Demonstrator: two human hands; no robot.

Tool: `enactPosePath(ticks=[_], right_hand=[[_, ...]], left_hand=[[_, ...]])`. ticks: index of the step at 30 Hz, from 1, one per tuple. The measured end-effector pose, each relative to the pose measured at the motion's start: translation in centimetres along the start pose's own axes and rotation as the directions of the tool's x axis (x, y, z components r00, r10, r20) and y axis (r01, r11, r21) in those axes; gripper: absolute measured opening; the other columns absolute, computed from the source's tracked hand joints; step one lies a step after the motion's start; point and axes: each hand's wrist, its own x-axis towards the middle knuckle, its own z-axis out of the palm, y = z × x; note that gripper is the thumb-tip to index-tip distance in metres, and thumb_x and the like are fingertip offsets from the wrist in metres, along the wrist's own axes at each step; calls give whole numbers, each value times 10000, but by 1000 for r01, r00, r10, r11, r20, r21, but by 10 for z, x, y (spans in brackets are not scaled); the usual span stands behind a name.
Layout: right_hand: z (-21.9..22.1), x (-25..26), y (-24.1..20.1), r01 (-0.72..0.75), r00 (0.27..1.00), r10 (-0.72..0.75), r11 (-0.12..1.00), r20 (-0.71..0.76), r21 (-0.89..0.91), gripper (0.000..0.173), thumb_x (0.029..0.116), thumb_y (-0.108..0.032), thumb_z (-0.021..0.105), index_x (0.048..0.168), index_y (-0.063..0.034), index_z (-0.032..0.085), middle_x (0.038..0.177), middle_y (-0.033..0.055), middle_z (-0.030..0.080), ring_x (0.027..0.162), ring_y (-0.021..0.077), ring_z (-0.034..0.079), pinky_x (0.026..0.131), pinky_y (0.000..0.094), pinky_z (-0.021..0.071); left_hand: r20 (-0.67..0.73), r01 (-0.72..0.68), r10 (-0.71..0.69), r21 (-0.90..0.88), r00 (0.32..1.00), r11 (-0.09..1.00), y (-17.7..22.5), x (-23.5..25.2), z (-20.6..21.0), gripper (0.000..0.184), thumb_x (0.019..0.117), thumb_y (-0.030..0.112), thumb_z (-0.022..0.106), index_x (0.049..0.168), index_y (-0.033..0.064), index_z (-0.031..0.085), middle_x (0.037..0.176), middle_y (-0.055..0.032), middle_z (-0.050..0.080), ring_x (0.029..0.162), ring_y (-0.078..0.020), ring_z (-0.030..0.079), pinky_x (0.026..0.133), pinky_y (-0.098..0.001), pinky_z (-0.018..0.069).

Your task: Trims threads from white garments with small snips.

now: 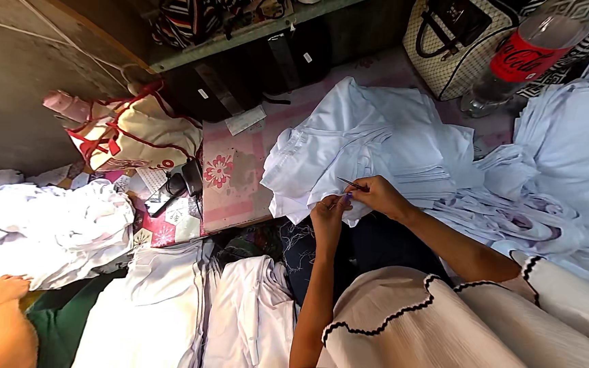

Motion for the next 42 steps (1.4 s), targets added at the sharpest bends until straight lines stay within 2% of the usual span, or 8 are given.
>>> enactPosePath(ticks=[6, 12, 16, 19, 25, 30, 35, 42], right_hand=[[0, -4, 3, 28, 999, -29, 999, -26, -33, 154, 992, -114, 630, 1012, -18, 748, 803, 14, 662, 693, 6, 532, 677, 208, 450], [3, -8, 0, 45, 999, -46, 999, -27, -17, 183, 1013, -99, 590, 1042, -1, 743, 842, 38, 682, 719, 1, 552, 703, 192, 465], [8, -16, -6, 175, 975, -208, 934, -74, -313, 269, 1011, -232, 619, 1092, -11, 750, 899, 122, 719, 794, 208, 648, 757, 418, 522], [19, -15, -4, 280, 900, -402, 830, -168, -483, 188, 952, -129, 662, 1005, 23, 759, 920, 178, 752, 810, 337, 735, 709, 546, 564], [5, 1, -8, -50, 997, 56, 994, -60, 96, 117, 963, -112, 695, 948, 0, 724, 731, 2, 617, 626, 20, 508, 617, 211, 436], [7, -2, -6, -158, 985, 174, 933, -19, 324, 84, 980, -73, 663, 945, -2, 693, 641, -54, 548, 486, -17, 393, 476, 159, 334], [-13, -18, -12, -190, 981, 175, 960, 89, 206, 456, 1132, -325, 349, 1016, -45, 689, 612, -99, 416, 494, -8, 350, 478, 169, 304], [-25, -26, -8, -115, 974, 156, 966, 167, -232, 380, 1070, -335, 548, 920, -52, 753, 659, -61, 526, 576, 11, 404, 596, 247, 373]], left_hand=[[3, 102, -102, 38, 995, 994, -4, 1, -3, 93, 969, 7, 640, 919, -53, 692, 684, -19, 707, 576, -67, 676, 599, -239, 599], [10, 109, -109, -88, 994, 990, -1, -3, 2, 56, 939, -34, 668, 954, -86, 680, 778, -78, 756, 686, -137, 747, 711, -297, 644], [-32, 52, -50, 70, 998, 996, 2, -2, 7, 91, 950, -32, 630, 902, -79, 691, 691, -36, 722, 601, -59, 696, 636, -227, 608], [-52, -63, 68, 88, 996, 994, -3, -6, 10, 88, 937, -25, 636, 926, -89, 696, 718, -50, 717, 614, -61, 696, 630, -226, 613], [1, -74, 77, 258, 997, 963, 1, -9, -2, 290, 896, 50, 737, 1128, -117, 689, 1071, -224, 710, 887, -183, 731, 778, -305, 617], [-101, -95, 147, 397, 984, 913, 2, -3, 15, 142, 887, 61, 732, 869, -80, 736, 730, -121, 719, 630, -110, 685, 657, -266, 579], [-71, 75, -63, 188, 996, 979, -10, -9, 4, 169, 970, 33, 638, 840, -65, 682, 695, -44, 712, 594, -59, 685, 615, -229, 599], [-71, 25, -21, 59, 997, 998, -7, -20, -3, 89, 946, 0, 657, 976, -69, 705, 734, -33, 721, 612, -50, 689, 600, -219, 601]])
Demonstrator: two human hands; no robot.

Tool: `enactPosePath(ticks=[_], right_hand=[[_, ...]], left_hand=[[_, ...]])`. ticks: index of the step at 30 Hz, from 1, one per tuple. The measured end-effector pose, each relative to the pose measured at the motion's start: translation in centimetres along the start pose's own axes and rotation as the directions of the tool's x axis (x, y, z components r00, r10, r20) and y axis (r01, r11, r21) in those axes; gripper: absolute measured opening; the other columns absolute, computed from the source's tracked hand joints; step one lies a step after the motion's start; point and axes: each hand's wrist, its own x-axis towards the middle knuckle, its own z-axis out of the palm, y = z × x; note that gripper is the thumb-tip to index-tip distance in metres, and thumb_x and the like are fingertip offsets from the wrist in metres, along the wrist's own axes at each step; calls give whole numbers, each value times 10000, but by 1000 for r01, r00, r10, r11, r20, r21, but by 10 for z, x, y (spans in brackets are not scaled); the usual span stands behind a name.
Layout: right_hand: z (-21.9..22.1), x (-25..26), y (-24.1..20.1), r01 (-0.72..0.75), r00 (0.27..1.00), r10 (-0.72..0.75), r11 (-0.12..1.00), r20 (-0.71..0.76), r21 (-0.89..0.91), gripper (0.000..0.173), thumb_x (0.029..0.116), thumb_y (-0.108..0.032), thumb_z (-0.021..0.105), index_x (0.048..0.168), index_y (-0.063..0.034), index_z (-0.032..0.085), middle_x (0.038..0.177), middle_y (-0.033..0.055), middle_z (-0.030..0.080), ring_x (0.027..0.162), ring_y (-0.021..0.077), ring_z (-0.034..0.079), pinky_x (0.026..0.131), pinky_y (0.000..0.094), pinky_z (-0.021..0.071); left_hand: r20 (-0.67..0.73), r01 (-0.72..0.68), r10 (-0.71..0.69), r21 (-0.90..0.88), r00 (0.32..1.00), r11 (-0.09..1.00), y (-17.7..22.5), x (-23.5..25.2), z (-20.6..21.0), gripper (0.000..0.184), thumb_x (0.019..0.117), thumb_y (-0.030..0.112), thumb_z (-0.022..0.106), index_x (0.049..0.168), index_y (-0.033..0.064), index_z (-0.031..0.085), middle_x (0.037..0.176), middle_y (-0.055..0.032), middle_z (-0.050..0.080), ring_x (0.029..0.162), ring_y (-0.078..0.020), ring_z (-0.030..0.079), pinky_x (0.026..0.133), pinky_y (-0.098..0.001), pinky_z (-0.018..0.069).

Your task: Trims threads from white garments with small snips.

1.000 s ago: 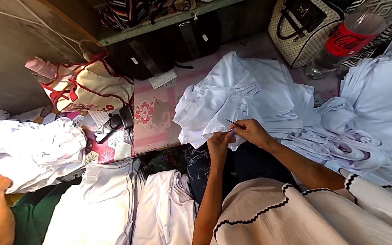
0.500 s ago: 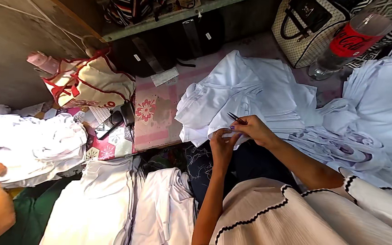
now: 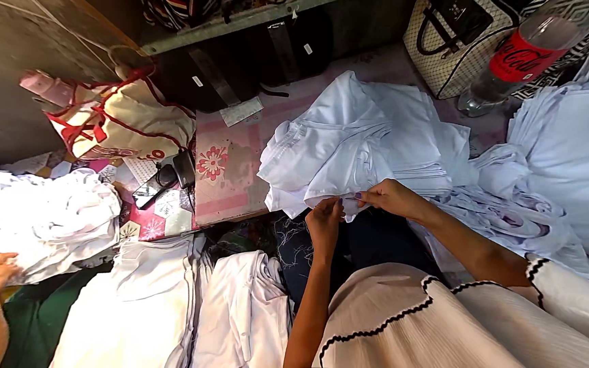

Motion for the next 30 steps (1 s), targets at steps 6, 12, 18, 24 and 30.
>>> enactPosePath(ticks=[6, 12, 18, 24, 30], right_hand=[[5, 15, -12, -37, 999, 37, 999, -9, -7, 399, 1086, -332, 520, 938, -41, 751, 755, -1, 614, 651, 49, 463, 674, 292, 415], [1, 4, 0, 120, 990, -128, 987, -66, -111, 415, 1086, -355, 492, 944, -63, 750, 685, -20, 544, 619, 73, 450, 632, 312, 400], [28, 10, 2, 207, 877, -334, 911, -346, -356, 299, 1005, -241, 635, 1108, 19, 738, 949, 210, 743, 894, 393, 722, 803, 603, 536], [13, 19, 6, 185, 950, -198, 980, -242, -75, 231, 1025, -172, 599, 1117, -3, 726, 929, 132, 716, 825, 201, 658, 803, 412, 531], [10, 9, 1, 205, 943, -286, 902, -172, -381, 352, 959, -165, 681, 1281, -26, 659, 1100, 223, 722, 1010, 426, 697, 853, 641, 510]], left_hand=[[-32, -202, 212, 193, 977, 960, -3, -3, 3, 93, 900, 7, 687, 936, -62, 739, 754, -75, 729, 621, -35, 678, 614, -199, 586], [56, -172, 163, 369, 985, 913, 3, -7, -3, 132, 925, 54, 684, 982, -44, 753, 917, -156, 726, 675, -113, 669, 620, -248, 565], [93, -15, -9, 249, 996, 968, 11, 12, 15, 238, 902, 72, 741, 1014, -125, 668, 924, -183, 704, 711, -153, 702, 680, -297, 608], [84, 86, -89, 45, 992, 995, 6, 23, 27, 222, 858, -10, 763, 1017, -107, 644, 858, -112, 751, 771, -114, 742, 785, -290, 625], [40, 40, -40, 19, 998, 999, 18, 24, 19, 182, 853, -2, 773, 954, -93, 653, 789, -80, 751, 715, -110, 739, 756, -282, 626]])
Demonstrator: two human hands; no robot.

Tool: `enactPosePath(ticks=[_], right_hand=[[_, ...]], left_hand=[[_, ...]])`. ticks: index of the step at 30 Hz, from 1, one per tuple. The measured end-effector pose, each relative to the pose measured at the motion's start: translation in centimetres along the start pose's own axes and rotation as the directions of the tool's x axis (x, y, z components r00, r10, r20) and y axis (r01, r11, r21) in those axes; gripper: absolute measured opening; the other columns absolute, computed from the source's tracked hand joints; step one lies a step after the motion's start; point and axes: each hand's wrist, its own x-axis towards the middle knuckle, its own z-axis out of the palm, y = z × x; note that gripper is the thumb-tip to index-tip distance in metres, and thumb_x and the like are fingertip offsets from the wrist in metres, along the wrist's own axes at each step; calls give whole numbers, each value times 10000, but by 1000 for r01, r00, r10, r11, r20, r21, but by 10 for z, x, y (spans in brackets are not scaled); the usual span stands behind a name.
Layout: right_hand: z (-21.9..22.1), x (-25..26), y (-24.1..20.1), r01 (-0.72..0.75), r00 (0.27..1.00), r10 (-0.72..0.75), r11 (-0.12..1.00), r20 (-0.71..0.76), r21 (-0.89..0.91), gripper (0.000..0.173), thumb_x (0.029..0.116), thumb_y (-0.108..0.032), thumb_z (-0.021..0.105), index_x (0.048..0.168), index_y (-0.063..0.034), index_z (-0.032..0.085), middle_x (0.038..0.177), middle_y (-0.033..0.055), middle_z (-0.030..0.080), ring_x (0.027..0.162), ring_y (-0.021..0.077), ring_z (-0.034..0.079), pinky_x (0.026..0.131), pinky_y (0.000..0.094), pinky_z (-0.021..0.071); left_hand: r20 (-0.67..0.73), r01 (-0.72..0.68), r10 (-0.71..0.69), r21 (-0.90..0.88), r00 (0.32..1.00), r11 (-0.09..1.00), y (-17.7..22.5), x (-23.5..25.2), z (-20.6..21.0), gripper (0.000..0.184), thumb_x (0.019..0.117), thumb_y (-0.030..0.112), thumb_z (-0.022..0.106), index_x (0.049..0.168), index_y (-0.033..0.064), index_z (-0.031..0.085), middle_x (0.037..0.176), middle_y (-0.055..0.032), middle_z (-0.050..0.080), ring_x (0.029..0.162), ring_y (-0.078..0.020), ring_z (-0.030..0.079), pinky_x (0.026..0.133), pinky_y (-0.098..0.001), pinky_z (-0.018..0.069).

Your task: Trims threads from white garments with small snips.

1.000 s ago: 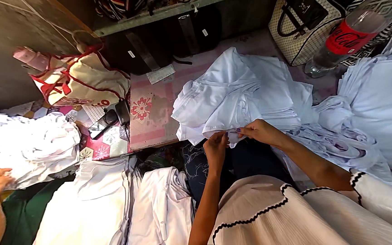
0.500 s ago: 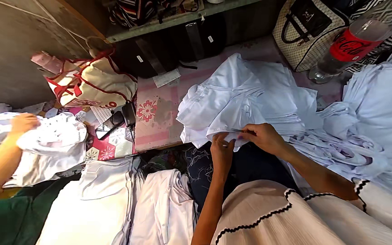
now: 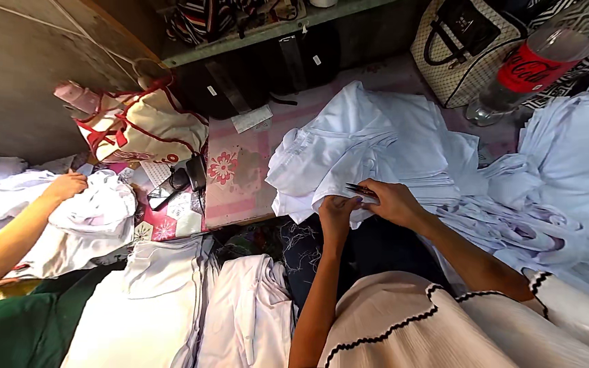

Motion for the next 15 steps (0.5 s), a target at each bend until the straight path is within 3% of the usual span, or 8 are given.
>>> enactPosePath(ticks=[2, 3, 5, 6, 10, 12, 15], right_hand=[[13, 2, 11, 99, 980, -95, 995, -172, 14, 238, 965, -161, 651, 1117, -1, 739, 971, 198, 744, 884, 383, 724, 761, 595, 543], [15, 5, 15, 121, 975, -106, 990, -195, 66, 224, 978, -157, 632, 1074, 5, 753, 943, 186, 747, 861, 351, 724, 763, 566, 548], [8, 10, 16, 66, 993, -41, 973, -114, 223, 244, 1013, -177, 624, 1070, 25, 748, 923, 177, 735, 857, 283, 696, 810, 496, 536], [4, 11, 16, 13, 998, 5, 953, -60, 301, 240, 1017, -186, 628, 1068, 20, 740, 902, 147, 717, 823, 208, 659, 796, 415, 525], [0, 16, 18, -139, 990, 131, 796, 56, 589, 123, 953, -133, 710, 993, -18, 730, 802, -2, 662, 681, 3, 540, 654, 201, 454], [1, 15, 17, -185, 982, 169, 727, 88, 662, 90, 954, -115, 710, 968, -29, 732, 764, -38, 650, 631, -23, 516, 596, 171, 426], [5, 13, 9, -218, 974, 198, 675, 112, 704, 111, 987, -115, 666, 946, -31, 726, 725, -58, 628, 572, -38, 468, 549, 156, 391]], left_hand=[[-18, -13, 13, -16, 1000, 1000, 0, 2, -1, 151, 835, -26, 779, 934, -81, 680, 800, -82, 763, 716, -114, 746, 750, -278, 631], [-28, -24, 23, -48, 999, 999, -2, 4, -2, 132, 838, -47, 768, 931, -83, 681, 803, -90, 766, 708, -128, 752, 737, -286, 642], [-31, -49, 46, -102, 998, 994, -6, 4, -5, 80, 875, -67, 721, 942, -95, 688, 803, -105, 762, 681, -146, 752, 698, -298, 652], [-23, -61, 59, -118, 998, 991, -8, 2, -6, 74, 891, -70, 697, 957, -102, 699, 804, -107, 760, 669, -141, 748, 680, -294, 652], [39, 7, -2, -132, 999, 991, -10, -7, -12, 132, 924, -58, 662, 1040, -110, 700, 858, -115, 763, 706, -140, 751, 702, -301, 653], [65, 11, -3, -127, 998, 992, -5, -10, -12, 180, 927, -34, 677, 1090, -111, 669, 924, -117, 759, 787, -150, 755, 771, -322, 647], [29, -40, 44, -133, 999, 990, -1, -8, -3, 81, 939, -21, 672, 985, -87, 681, 871, -96, 765, 787, -151, 760, 788, -323, 648]])
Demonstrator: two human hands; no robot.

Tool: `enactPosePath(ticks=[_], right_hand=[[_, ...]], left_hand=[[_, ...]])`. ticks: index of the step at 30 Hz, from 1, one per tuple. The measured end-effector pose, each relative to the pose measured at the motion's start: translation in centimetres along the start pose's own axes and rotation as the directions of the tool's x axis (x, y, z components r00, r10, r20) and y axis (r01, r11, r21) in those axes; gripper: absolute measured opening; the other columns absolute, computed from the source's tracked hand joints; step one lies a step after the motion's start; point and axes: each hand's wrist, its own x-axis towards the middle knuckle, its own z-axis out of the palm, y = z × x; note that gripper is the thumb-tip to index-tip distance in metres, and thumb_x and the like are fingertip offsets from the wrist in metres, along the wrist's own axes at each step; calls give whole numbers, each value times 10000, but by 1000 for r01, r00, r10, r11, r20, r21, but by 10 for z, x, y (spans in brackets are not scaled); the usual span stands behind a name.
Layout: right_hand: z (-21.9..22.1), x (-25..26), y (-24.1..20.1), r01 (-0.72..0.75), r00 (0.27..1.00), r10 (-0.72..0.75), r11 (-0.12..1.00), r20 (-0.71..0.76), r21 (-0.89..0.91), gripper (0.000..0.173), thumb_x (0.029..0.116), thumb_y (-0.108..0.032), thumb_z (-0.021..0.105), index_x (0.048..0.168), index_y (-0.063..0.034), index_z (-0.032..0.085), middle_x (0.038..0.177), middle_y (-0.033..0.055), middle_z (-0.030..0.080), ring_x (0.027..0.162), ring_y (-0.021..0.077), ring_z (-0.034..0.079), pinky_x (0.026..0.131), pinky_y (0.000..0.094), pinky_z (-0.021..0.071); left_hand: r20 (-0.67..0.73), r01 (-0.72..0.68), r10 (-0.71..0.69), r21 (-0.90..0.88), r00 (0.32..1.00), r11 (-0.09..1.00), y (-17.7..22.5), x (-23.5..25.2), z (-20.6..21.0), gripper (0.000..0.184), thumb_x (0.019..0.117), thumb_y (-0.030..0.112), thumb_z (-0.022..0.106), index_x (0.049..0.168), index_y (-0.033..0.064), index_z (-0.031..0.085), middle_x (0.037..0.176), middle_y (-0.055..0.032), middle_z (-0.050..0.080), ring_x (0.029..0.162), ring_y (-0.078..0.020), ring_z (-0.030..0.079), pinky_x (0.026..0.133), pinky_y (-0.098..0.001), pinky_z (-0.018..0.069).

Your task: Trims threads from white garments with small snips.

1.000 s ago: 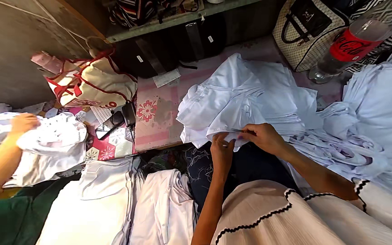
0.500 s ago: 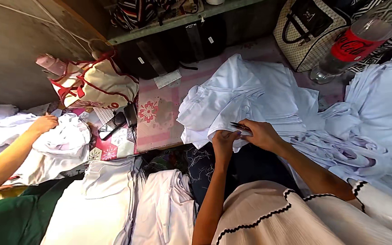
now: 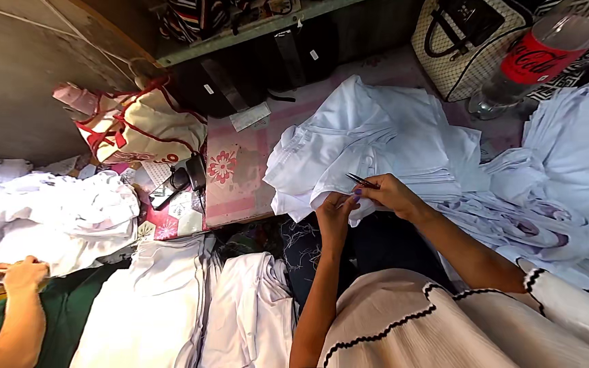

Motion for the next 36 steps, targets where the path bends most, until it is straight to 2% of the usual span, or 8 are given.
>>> enactPosePath(ticks=[3, 9, 15, 19, 27, 31, 35, 36], right_hand=[[5, 0, 1, -45, 999, 46, 994, -11, 98, 112, 991, -113, 655, 933, -30, 702, 677, -69, 578, 515, -31, 409, 499, 156, 347], [2, 0, 8, -140, 990, 134, 972, 44, 190, 105, 1012, -107, 627, 943, -41, 670, 612, -92, 486, 473, -23, 355, 464, 149, 304], [-15, -22, -7, 11, 998, 3, 979, 69, -203, 388, 1113, -295, 425, 1072, -43, 718, 729, -60, 529, 613, -9, 436, 591, 188, 385], [-19, -33, -4, -5, 992, 59, 901, 112, -433, 396, 1090, -338, 491, 993, -55, 751, 694, -44, 532, 608, 34, 426, 617, 271, 395], [-2, -15, 9, -14, 998, 39, 888, 45, -460, 398, 1085, -341, 499, 946, -64, 751, 685, -17, 539, 627, 83, 449, 643, 328, 404], [-7, -24, 10, 2, 999, 23, 862, 43, -507, 415, 1087, -353, 485, 964, -62, 754, 721, 18, 590, 656, 121, 495, 664, 377, 429], [-7, -34, 1, 6, 999, 12, 857, 31, -515, 426, 1090, -368, 477, 985, -56, 749, 744, 21, 606, 664, 113, 500, 667, 371, 428], [-5, -34, -1, 11, 1000, 2, 853, 24, -522, 422, 1090, -361, 479, 981, -53, 746, 738, 22, 598, 664, 117, 499, 669, 373, 430]], left_hand=[[-49, -45, 46, 21, 998, 999, -6, 4, 3, 136, 967, -31, 617, 848, -59, 676, 753, -84, 762, 676, -145, 756, 700, -302, 649], [-16, 57, -57, -25, 998, 998, -7, -5, -6, 89, 955, -49, 627, 879, -62, 671, 737, -76, 750, 610, -135, 730, 628, -287, 638], [22, 163, -162, -125, 987, 979, -13, -16, -16, 113, 995, -26, 566, 1027, -97, 649, 766, -81, 737, 636, -155, 733, 641, -314, 646], [61, 202, -195, -162, 979, 966, -11, -19, -16, 112, 1011, -14, 538, 1018, -77, 630, 750, -64, 728, 638, -148, 730, 645, -314, 643], [58, 192, -184, -194, 981, 962, -14, -21, -13, 103, 1007, -20, 548, 1009, -84, 627, 748, -75, 727, 637, -162, 733, 652, -324, 648], [29, 153, -152, -45, 988, 987, -10, -28, -19, 95, 1004, -20, 548, 1033, -92, 605, 742, -69, 716, 615, -145, 723, 623, -311, 642], [-52, -21, 34, 235, 998, 972, -6, -19, -13, 315, 980, 28, 626, 1216, -167, 556, 686, -73, 672, 533, -108, 668, 530, -276, 597], [-47, -37, 52, 280, 998, 959, -7, -13, -10, 281, 977, 44, 640, 1162, -163, 593, 672, -72, 670, 522, -105, 661, 529, -271, 591]])
